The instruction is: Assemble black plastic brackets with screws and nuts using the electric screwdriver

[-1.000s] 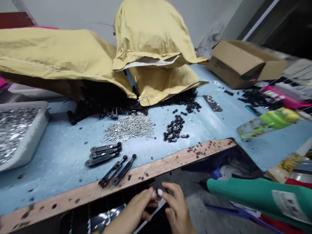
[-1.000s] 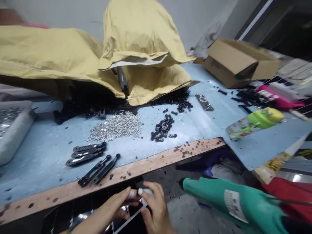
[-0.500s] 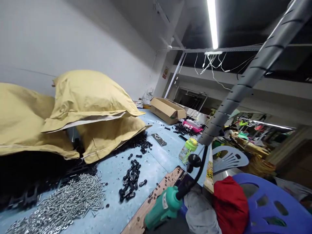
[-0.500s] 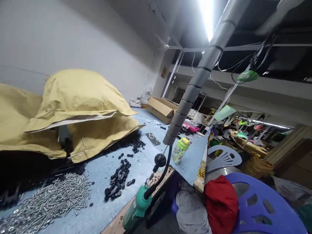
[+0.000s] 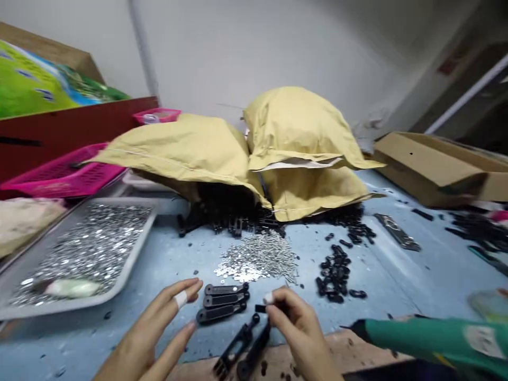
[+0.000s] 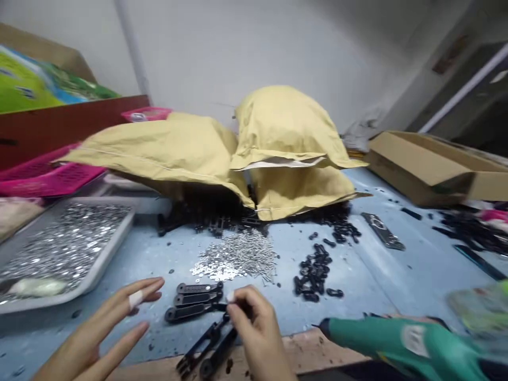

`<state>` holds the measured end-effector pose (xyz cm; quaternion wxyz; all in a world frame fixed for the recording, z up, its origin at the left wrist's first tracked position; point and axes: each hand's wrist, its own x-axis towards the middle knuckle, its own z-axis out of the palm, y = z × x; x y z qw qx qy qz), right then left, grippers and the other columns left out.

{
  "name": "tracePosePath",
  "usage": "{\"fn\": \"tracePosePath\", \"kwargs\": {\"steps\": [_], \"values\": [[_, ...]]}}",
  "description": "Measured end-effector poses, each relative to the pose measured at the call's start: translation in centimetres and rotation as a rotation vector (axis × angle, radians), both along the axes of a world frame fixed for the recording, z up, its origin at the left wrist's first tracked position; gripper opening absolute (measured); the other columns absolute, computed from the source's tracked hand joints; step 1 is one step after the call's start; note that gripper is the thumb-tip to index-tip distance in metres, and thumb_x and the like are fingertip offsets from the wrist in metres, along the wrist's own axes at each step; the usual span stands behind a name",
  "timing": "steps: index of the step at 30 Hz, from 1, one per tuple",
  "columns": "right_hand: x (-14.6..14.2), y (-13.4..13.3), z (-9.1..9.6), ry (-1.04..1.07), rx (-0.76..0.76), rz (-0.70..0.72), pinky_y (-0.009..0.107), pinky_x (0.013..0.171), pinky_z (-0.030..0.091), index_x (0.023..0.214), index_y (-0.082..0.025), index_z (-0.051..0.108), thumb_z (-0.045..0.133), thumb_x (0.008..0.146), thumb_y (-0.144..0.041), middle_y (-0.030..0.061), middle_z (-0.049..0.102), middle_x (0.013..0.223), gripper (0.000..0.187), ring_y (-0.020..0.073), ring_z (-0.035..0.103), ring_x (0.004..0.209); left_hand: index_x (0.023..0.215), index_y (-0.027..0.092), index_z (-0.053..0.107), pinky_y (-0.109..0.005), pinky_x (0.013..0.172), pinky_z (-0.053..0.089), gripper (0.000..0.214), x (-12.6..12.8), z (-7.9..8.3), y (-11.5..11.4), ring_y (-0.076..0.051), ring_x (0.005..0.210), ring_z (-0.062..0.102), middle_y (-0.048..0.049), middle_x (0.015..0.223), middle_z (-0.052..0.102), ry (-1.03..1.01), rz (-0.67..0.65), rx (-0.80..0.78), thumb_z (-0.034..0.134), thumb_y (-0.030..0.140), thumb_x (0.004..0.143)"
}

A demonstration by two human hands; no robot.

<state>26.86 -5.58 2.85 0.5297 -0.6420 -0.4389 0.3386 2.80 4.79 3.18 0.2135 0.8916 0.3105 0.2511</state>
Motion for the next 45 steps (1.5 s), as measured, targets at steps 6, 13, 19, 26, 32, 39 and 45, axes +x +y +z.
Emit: {"fn": "tracePosePath", "kwargs": {"steps": [6, 13, 19, 26, 32, 39, 45], "values": [[-0.9, 4.4, -1.7, 0.064, -0.110, 0.086, 0.023, 0.053, 0.043, 0.077, -0.018, 0.062, 0.059, 0.079, -0.032, 0.0002, 0.054, 0.066, 0.015, 0.0141, 0.053, 0.061, 0.139, 0.029, 0.038, -0.043, 0.097, 0.045, 0.050, 0.0, -1.5, 1.9, -0.025, 0.122, 0.048, -0.0034, 0.133, 0.054, 0.256, -0.128, 0.161, 0.047, 0.021, 0.091], [-3.1, 7.5, -3.3, 0.048, -0.198, 0.095, 0.022, 0.044, 0.041, 0.076, -0.016, 0.064, 0.057, 0.077, -0.029, -0.0014, 0.055, 0.057, 0.015, 0.0122, 0.051, 0.050, 0.138, 0.026, 0.040, -0.047, 0.102, 0.034, 0.047, 1.0, -3.0, 2.1, -0.026, 0.126, 0.044, -0.0047, 0.136, 0.052, 0.299, -0.193, 0.163, 0.047, 0.023, 0.092], [-3.4, 7.7, -3.9, -0.161, -0.209, 0.119, 0.022, 0.045, 0.042, 0.075, -0.018, 0.065, 0.055, 0.079, -0.027, 0.0009, 0.060, 0.063, 0.014, 0.0121, 0.052, 0.051, 0.139, 0.026, 0.039, -0.049, 0.101, 0.033, 0.048, 0.9, -2.5, 1.8, -0.027, 0.124, 0.046, -0.0036, 0.137, 0.051, 0.306, -0.197, 0.102, 0.046, 0.022, 0.092], [-3.3, 8.3, -3.5, -0.277, -0.264, 0.177, 0.025, 0.050, 0.044, 0.076, -0.017, 0.065, 0.053, 0.078, -0.027, 0.0028, 0.064, 0.069, 0.016, 0.0136, 0.055, 0.051, 0.142, 0.027, 0.032, -0.052, 0.101, 0.031, 0.049, 0.8, -2.3, 1.8, -0.028, 0.126, 0.043, -0.0044, 0.140, 0.048, 0.338, -0.211, 0.058, 0.042, 0.026, 0.095], [-3.0, 8.6, -3.1, -0.241, -0.343, 0.221, 0.026, 0.048, 0.042, 0.075, -0.018, 0.064, 0.052, 0.078, -0.029, -0.0019, 0.054, 0.050, 0.016, 0.0156, 0.053, 0.046, 0.141, 0.027, 0.034, -0.054, 0.101, 0.028, 0.046, 0.9, -2.0, 2.0, -0.029, 0.129, 0.038, -0.0036, 0.141, 0.047, 0.346, -0.231, -0.003, 0.040, 0.027, 0.095], [-3.2, 8.8, -2.9, -0.405, -0.334, 0.245, 0.027, 0.057, 0.043, 0.073, -0.020, 0.060, 0.052, 0.078, -0.022, 0.0001, 0.061, 0.063, 0.010, 0.0170, 0.059, 0.059, 0.142, 0.023, 0.033, -0.053, 0.103, 0.027, 0.048, 1.1, -2.0, 2.1, -0.028, 0.129, 0.038, -0.0059, 0.140, 0.046, 0.326, -0.237, -0.012, 0.041, 0.030, 0.095], [-2.6, 9.1, -2.2, -0.679, -0.382, 0.242, 0.027, 0.055, 0.040, 0.085, -0.021, 0.046, 0.064, 0.074, -0.019, -0.0008, 0.058, 0.068, 0.021, 0.0181, 0.057, 0.061, 0.138, 0.024, 0.039, -0.055, 0.099, 0.028, 0.046, 1.9, -2.1, 2.0, -0.030, 0.121, 0.044, -0.0073, 0.132, 0.052, 0.333, -0.224, 0.028, 0.044, 0.025, 0.092]]}}
